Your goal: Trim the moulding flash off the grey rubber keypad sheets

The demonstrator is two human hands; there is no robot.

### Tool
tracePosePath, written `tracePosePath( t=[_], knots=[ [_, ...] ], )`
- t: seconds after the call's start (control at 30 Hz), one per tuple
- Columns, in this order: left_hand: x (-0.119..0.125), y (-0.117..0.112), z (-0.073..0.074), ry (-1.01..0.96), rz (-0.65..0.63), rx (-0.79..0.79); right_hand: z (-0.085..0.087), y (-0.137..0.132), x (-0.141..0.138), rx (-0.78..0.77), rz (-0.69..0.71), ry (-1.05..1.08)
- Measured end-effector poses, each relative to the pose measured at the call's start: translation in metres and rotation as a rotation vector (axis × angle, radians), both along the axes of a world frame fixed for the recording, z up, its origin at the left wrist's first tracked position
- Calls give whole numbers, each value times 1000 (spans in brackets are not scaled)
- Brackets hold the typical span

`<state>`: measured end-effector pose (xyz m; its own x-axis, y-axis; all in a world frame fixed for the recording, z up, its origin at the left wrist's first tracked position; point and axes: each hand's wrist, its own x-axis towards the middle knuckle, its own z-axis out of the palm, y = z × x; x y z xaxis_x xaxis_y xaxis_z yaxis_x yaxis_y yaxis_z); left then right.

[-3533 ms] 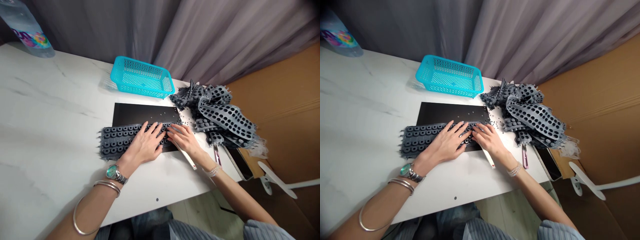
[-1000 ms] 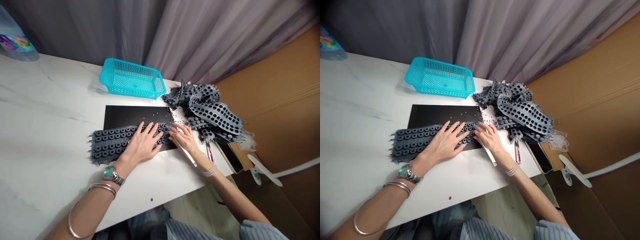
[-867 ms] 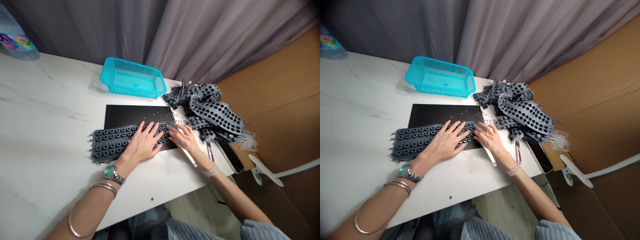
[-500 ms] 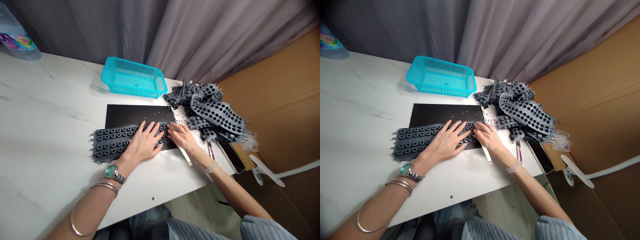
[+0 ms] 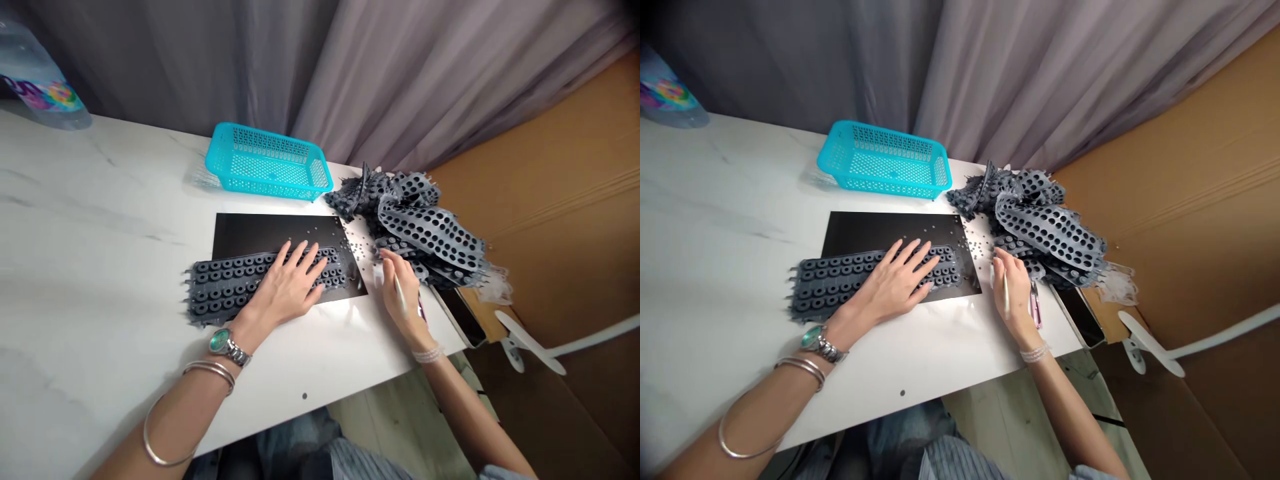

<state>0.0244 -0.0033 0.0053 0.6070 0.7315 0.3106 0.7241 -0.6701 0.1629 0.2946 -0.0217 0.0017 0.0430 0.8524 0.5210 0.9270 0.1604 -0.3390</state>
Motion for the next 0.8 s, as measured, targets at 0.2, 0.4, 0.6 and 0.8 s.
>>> tracePosePath(
  t=[0.2,0.4,0.6,0.8],
  knots=[
    [-61,23,26,-140,337,19,4,0,2,-40,-72,72],
    [-155,29,40,-190,831,-190,-5,28,-3,126,25,60],
    [-162,26,37,-177,835,-351,10,42,-18,87,-55,202],
    [-164,22,36,-205,905,-430,28,63,-30,-118,14,347]
  ],
)
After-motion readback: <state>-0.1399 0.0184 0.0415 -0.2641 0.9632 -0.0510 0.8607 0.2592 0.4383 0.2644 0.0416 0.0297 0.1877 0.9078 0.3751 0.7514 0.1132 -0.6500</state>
